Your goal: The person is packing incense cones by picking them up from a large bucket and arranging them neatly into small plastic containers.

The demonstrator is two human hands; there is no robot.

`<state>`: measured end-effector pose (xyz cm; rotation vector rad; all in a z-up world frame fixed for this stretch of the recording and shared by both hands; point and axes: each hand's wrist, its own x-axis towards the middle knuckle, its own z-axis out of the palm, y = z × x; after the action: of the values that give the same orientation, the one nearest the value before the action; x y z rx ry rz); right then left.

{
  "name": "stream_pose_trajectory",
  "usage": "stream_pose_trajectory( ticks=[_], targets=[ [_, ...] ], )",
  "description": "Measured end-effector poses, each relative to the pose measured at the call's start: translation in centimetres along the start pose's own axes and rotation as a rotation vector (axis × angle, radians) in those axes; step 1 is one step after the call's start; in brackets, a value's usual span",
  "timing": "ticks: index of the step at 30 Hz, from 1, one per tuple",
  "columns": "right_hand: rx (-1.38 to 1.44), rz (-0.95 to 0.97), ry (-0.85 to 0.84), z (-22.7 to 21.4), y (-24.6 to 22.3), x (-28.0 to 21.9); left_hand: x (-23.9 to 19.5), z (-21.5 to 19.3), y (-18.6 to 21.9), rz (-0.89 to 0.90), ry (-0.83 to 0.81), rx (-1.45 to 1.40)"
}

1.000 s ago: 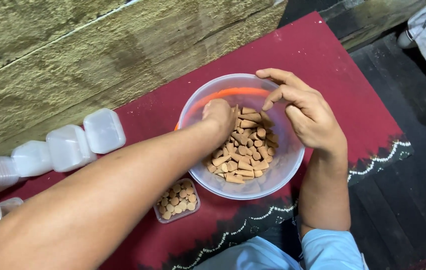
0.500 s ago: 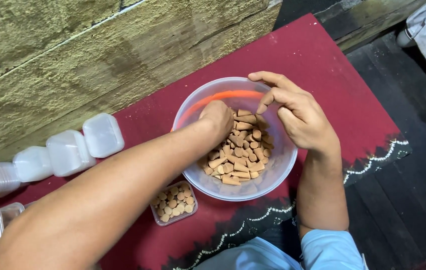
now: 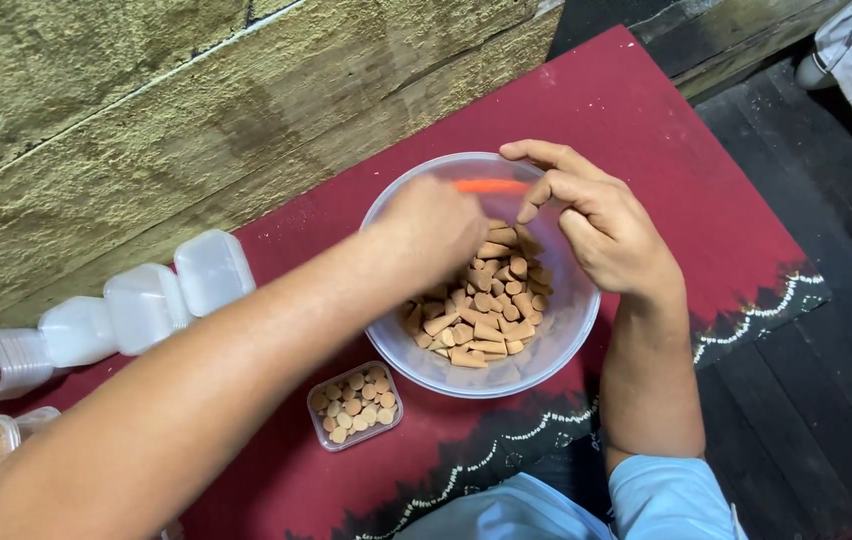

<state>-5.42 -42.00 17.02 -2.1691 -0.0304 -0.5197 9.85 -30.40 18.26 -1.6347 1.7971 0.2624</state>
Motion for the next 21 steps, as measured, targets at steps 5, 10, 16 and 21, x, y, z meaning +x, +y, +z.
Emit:
stream_pose_trajectory(
  ticks=[5,10,16,21],
  targets=[
    [0.003,0.003,-0.004,0.0,0.0,0.1,4.2,4.5,2.9,0.028,-0.265,-0.216],
    [-0.002,0.005,-0.001,-0.1,-0.1,0.1,4.3,4.1,3.3,0.069,-0.276,-0.043],
    [0.021,0.017,-0.003,0.0,-0.2,0.1,3.4,3.4,3.2,0.068,-0.269,-0.024],
    [0.002,0.016,-0.006,0.0,0.0,0.1,5.2,5.0,2.7,-0.002,-0.319,-0.285]
  ],
)
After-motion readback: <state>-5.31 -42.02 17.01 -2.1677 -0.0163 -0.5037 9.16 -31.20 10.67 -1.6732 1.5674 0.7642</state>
